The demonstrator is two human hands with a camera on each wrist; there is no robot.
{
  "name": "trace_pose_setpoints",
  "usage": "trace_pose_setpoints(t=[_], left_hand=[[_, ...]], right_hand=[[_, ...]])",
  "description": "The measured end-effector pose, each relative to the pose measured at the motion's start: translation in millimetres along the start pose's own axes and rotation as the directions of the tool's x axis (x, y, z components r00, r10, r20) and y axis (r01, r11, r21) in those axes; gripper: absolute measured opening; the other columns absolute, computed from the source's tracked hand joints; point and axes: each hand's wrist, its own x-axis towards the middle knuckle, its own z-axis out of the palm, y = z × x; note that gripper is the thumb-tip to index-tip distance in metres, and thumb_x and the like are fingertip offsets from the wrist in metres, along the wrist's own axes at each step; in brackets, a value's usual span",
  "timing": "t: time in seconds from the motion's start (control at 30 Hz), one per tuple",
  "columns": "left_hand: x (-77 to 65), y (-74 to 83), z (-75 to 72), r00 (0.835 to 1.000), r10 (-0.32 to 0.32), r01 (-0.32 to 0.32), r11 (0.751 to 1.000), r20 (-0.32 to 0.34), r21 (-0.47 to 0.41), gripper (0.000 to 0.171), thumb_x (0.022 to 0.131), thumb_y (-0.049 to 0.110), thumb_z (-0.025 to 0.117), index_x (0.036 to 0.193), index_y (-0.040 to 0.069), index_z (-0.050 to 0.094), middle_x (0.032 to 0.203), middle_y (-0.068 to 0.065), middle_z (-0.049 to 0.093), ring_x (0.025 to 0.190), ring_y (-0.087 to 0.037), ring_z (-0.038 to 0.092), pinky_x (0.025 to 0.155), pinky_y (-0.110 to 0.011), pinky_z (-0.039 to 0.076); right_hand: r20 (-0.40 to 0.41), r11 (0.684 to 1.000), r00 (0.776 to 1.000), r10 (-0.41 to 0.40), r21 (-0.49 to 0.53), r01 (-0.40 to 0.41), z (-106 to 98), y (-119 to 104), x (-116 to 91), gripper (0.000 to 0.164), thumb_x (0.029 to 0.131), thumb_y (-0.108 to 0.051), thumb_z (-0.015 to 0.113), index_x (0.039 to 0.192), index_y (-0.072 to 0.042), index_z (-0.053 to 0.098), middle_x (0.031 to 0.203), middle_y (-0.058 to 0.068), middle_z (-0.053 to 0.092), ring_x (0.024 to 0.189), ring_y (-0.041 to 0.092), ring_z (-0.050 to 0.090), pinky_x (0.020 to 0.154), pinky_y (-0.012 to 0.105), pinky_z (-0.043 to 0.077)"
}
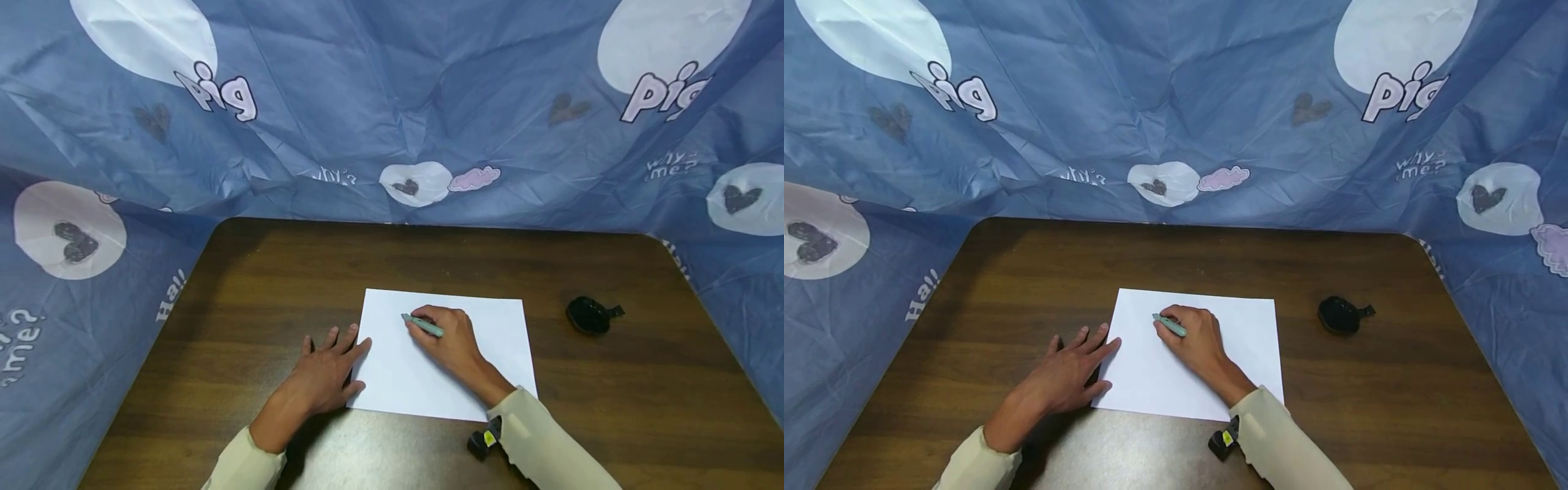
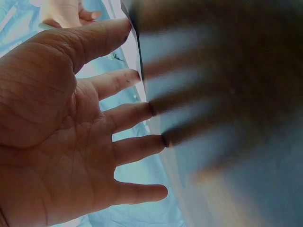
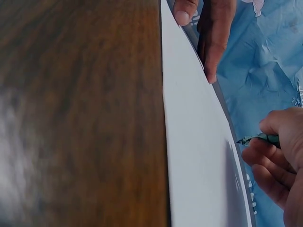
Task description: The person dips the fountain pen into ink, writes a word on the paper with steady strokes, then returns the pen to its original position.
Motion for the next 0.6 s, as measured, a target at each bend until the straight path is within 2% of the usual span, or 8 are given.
trace_pose_setpoints(t=[0.6], left_hand=[[1.1, -0.1, -1.3, 1.0, 0.009, -0.009, 1.0, -0.004, 0.001, 0.067, 0.095, 0.041, 0.066, 0.153, 0.017, 0.042, 0.161, -0.014, 0.03, 0.143, -0.044, 0.03, 0.104, -0.074, 0.024]], right_hand=[[0.034, 1.0, 0.999, 0.023, 0.007, -0.024, 1.8, 0.2, -0.2, 0.013, 0.083, -0.015, 0.081, 0.092, -0.006, 0.078, 0.086, 0.003, 0.076, 0.076, 0.014, 0.071, 0.069, 0.035, 0.057]])
